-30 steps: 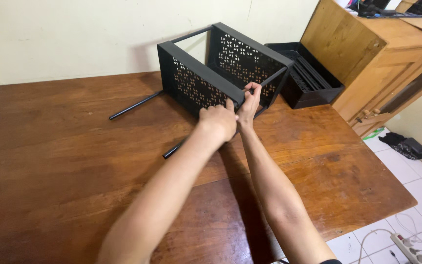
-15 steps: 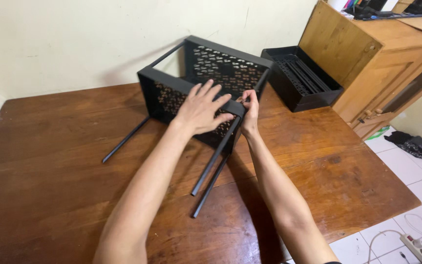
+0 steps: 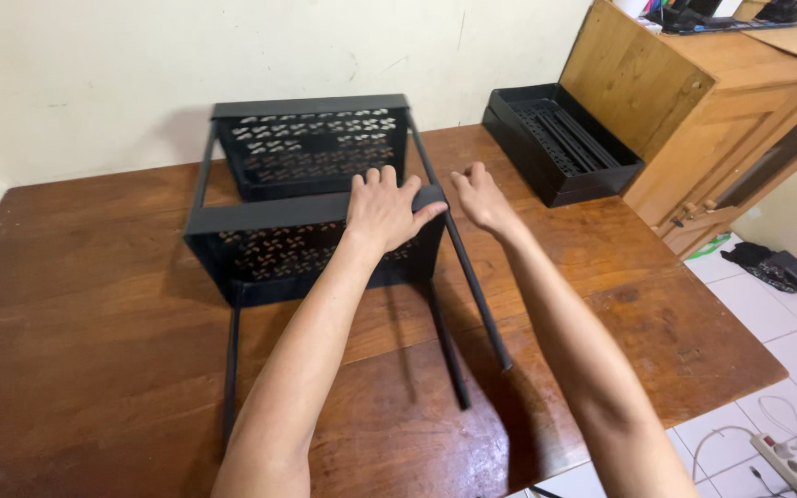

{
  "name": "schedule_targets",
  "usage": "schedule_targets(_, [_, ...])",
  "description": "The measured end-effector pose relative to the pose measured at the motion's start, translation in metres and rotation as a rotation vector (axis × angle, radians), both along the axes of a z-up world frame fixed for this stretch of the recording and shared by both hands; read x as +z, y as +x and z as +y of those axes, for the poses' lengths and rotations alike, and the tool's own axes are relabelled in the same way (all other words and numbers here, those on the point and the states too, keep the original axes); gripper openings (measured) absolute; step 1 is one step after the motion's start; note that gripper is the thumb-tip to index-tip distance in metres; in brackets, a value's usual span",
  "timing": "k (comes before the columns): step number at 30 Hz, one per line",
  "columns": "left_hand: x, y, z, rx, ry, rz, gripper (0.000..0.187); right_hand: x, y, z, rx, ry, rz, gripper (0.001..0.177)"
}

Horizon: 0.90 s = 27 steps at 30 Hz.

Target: The person assembles a black plastic planter stand by hand on a wooden table. They insert metal rods into the planter frame, adjust the components, and stack additional planter trays nearby.

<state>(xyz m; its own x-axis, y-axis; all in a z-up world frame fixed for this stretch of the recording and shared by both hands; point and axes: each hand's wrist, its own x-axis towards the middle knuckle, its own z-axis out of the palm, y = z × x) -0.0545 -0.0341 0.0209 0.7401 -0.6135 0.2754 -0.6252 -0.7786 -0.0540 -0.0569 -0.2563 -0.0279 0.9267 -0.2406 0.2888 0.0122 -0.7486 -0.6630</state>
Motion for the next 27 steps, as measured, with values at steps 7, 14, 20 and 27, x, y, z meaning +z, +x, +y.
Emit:
schedule_targets(7, [-0.002,0.005,0.001,0.091,0.033,0.020,0.072,0.065,-0.048,0.035,0.256,0.192,0.601,0.043])
schedule_targets(14, [0.013,0.002,-0.002,0.162,0.187,0.203,0.069,0.075,-0.030,0.049,0.282,0.052,0.718,0.034])
schedule_targets(20, [-0.006,0.015,0.000,0.174,0.127,-0.141,0.083,0.047,-0.002,0.060,0.128,0.170,0.584,0.035])
schedule_targets(27, [-0.035,0.066,-0.016,0.114,-0.145,0.002,0.053,0.000,0.038,0.054,0.166,-0.601,0.008,0.024])
